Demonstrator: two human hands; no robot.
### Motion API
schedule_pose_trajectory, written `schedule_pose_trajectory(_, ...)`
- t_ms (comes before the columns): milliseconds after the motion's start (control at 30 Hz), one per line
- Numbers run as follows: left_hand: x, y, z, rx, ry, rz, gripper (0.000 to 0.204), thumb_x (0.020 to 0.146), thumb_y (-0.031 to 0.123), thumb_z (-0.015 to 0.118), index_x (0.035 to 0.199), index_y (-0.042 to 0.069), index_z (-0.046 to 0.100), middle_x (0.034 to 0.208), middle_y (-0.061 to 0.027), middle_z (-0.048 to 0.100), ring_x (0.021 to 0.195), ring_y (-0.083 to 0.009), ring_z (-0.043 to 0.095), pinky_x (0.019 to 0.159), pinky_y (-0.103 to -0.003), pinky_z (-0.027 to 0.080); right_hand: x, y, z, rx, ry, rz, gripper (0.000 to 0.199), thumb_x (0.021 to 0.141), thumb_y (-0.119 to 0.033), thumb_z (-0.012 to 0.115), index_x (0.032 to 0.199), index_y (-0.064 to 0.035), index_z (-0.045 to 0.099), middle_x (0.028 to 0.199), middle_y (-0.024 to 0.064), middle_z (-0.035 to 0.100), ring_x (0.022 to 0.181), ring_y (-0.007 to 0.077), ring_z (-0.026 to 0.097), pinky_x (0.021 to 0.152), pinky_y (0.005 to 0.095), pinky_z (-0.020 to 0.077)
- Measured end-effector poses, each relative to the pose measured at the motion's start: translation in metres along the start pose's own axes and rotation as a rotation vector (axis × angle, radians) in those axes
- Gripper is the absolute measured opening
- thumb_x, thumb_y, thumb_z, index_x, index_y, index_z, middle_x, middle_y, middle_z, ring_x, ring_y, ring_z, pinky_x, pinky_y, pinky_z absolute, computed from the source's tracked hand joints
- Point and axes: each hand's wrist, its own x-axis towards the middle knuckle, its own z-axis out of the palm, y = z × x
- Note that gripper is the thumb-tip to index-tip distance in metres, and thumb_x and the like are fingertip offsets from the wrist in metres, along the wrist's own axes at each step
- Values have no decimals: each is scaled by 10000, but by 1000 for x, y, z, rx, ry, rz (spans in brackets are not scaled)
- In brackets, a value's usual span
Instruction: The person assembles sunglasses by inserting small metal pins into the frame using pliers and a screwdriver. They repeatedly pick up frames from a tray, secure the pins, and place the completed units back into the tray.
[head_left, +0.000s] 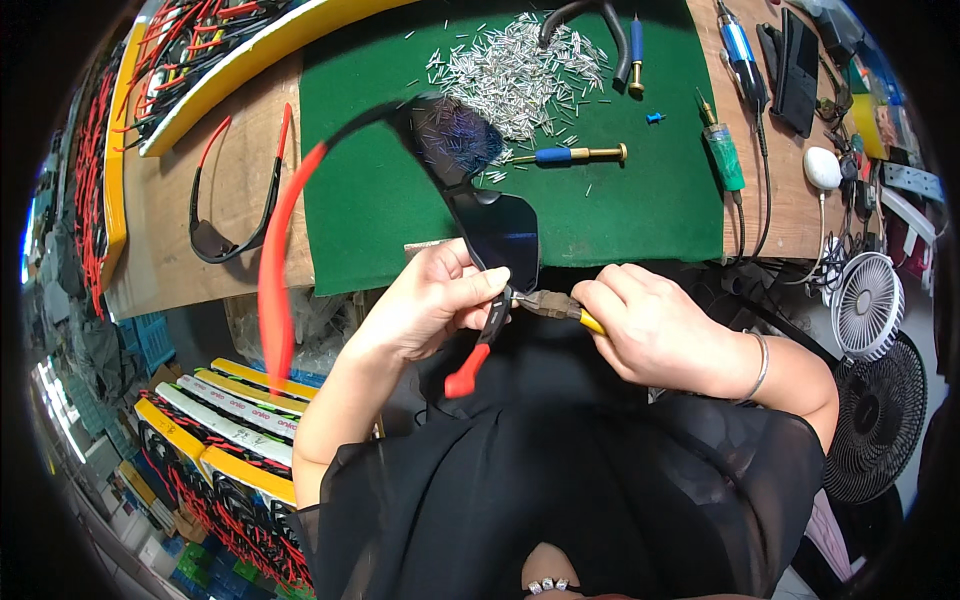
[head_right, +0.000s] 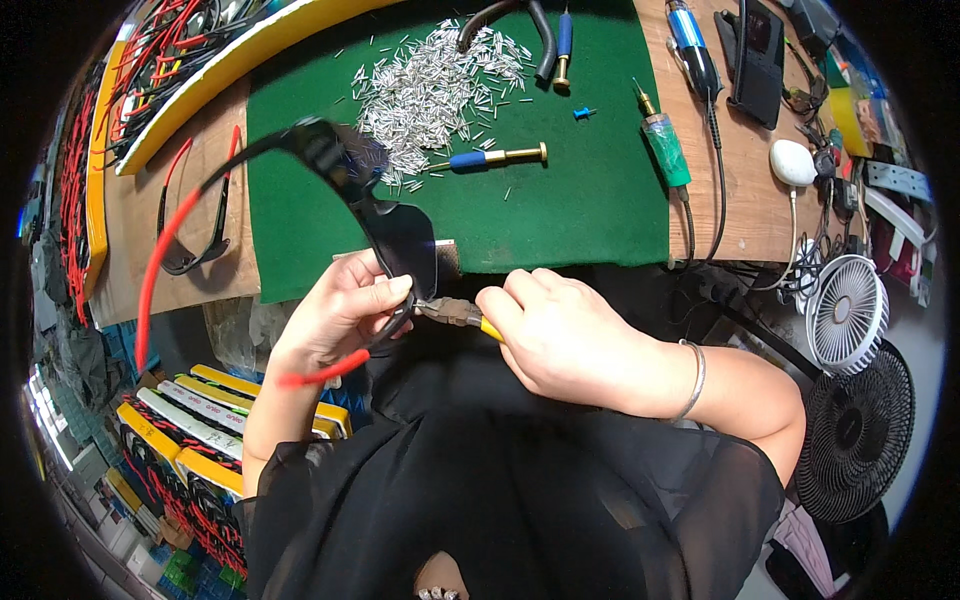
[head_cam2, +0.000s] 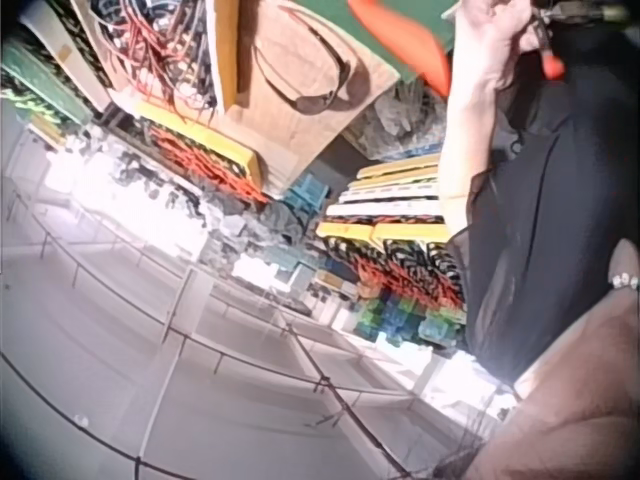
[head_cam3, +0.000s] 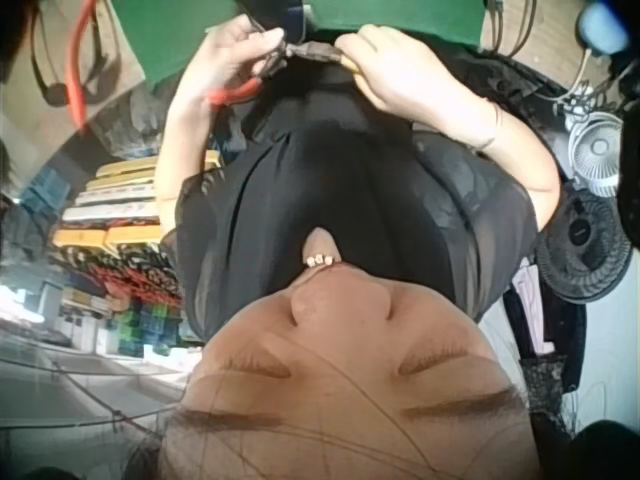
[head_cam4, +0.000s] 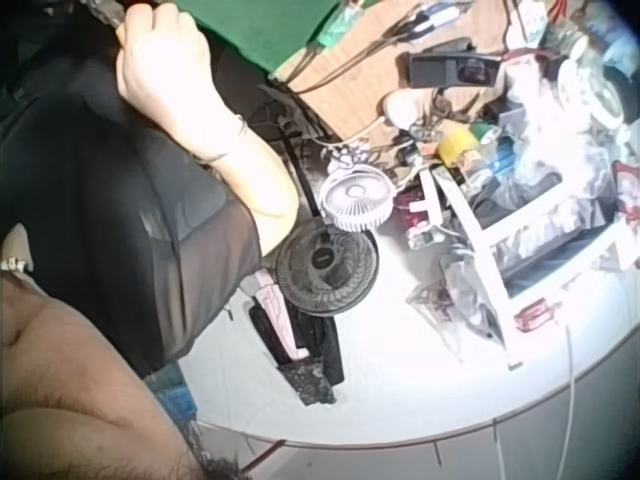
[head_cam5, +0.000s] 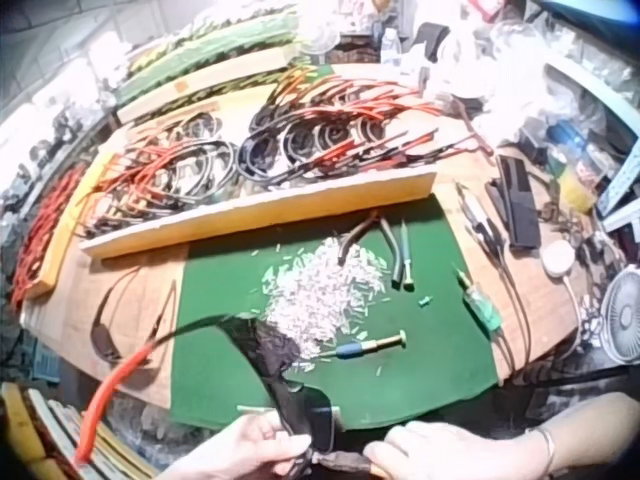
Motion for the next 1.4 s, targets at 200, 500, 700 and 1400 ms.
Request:
schedule_pose_trajectory(200,-4,-13,12,200,166,347,183,810,97,594,964,11,548,838,-36,575,734,-105,530,655,-217,416,4,4,-6,338,-202,183,227,812,-150,526,954,22,480,819,185,540,807,332,556,714,389,456)
schedule_pose_trajectory(500,-10,-1,9,789,120,552,409,672,68,695,1043,-12,545,931,-78,592,880,-165,584,772,-274,456,10,14,-8,673,-357,272,256,854,-203,485,975,23,478,822,191,560,806,337,556,707,389,443)
schedule_pose_trajectory(700,-6,6,17,261,209,191,184,808,107,615,946,7,546,756,-29,585,603,-77,512,545,-201,411,7,4,-5,479,-225,214,207,824,-151,523,933,19,477,788,172,539,753,329,556,683,378,456)
schedule_pose_trajectory(1400,-4,-17,-4,661,134,600,365,675,139,705,962,11,520,887,-57,594,788,-149,592,734,-249,464,12,11,-11,727,-389,329,241,849,-183,487,979,19,464,854,190,561,811,336,556,708,378,448)
